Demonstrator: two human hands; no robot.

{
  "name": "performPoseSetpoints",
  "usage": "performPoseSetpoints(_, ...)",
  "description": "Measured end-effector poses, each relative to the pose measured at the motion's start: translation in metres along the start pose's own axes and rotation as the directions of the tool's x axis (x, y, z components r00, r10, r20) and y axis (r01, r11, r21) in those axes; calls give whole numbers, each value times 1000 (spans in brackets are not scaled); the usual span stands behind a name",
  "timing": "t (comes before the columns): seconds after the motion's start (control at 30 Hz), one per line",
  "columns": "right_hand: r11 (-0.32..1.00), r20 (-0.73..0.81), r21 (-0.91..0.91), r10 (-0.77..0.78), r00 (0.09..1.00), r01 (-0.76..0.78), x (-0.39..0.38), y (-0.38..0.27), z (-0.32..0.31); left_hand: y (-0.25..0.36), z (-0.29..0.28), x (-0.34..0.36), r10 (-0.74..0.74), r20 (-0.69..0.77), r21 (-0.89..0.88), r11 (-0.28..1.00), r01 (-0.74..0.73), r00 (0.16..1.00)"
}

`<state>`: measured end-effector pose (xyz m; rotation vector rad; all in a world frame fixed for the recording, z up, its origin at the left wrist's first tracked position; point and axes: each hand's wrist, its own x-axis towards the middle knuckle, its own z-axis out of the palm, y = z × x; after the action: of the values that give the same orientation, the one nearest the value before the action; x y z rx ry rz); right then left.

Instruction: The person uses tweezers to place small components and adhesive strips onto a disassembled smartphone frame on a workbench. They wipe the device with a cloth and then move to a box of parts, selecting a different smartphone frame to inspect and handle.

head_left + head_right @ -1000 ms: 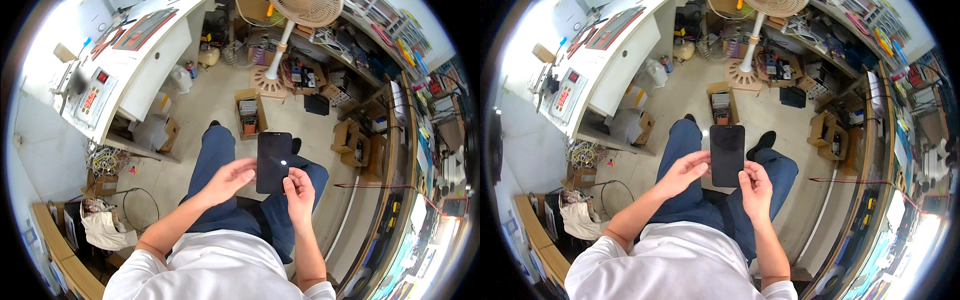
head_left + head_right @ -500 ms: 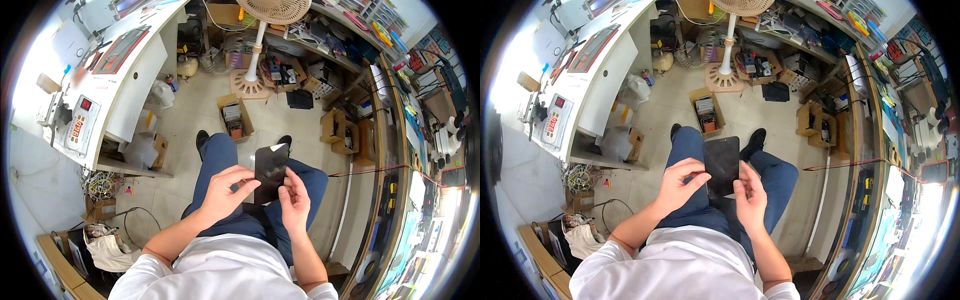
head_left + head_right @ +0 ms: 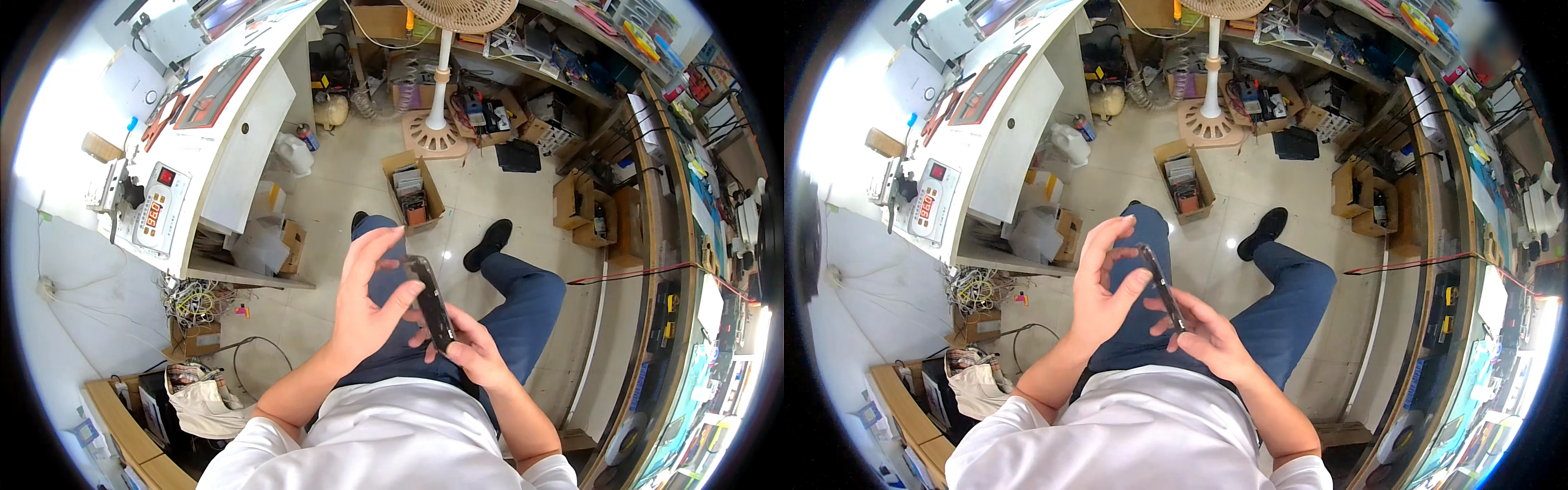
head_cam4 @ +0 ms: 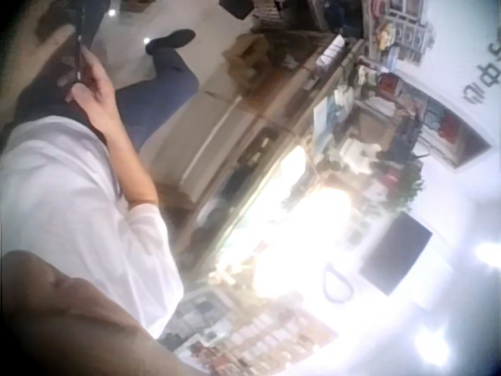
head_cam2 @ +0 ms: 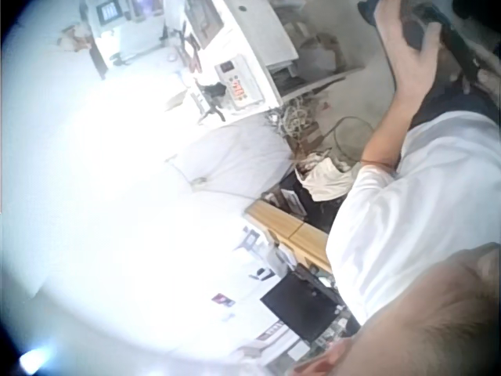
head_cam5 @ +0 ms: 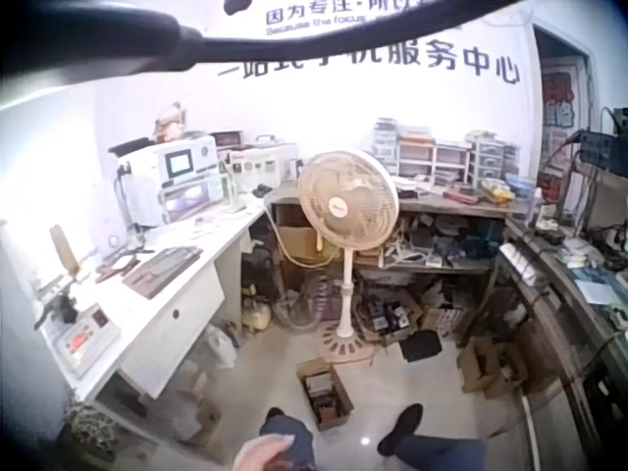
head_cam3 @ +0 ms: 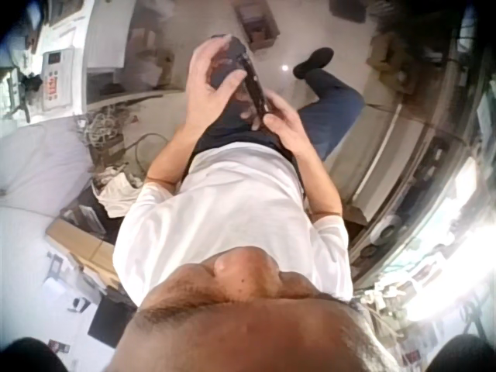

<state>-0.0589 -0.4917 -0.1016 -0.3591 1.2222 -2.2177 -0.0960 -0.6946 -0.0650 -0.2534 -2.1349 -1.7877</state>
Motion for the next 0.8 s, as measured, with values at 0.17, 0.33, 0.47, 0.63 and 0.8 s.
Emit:
performPoseSetpoints(0.17,953,53,281,99,994,-110,1,2,-4,-10,-6,-4,-178,118,-292,934,206,977)
performPoseSetpoints(0.33,917,94,377,104,990,-132,3,3,-13,-5,-9,-8,-360,148,-410,825,388,921)
performPoseSetpoints(0.47,925,-84,356,174,981,-134,1,9,-12,-2,-10,-6,-393,120,-374,833,408,912)
performPoseSetpoints(0.63,991,-390,-105,-115,914,80,0,14,-19,-5,-14,-4,-371,110,-351,853,386,922)
performPoseSetpoints(0.8,875,-464,-479,-313,829,62,16,-8,-10,-5,-10,-11,-392,145,-337,844,418,909)
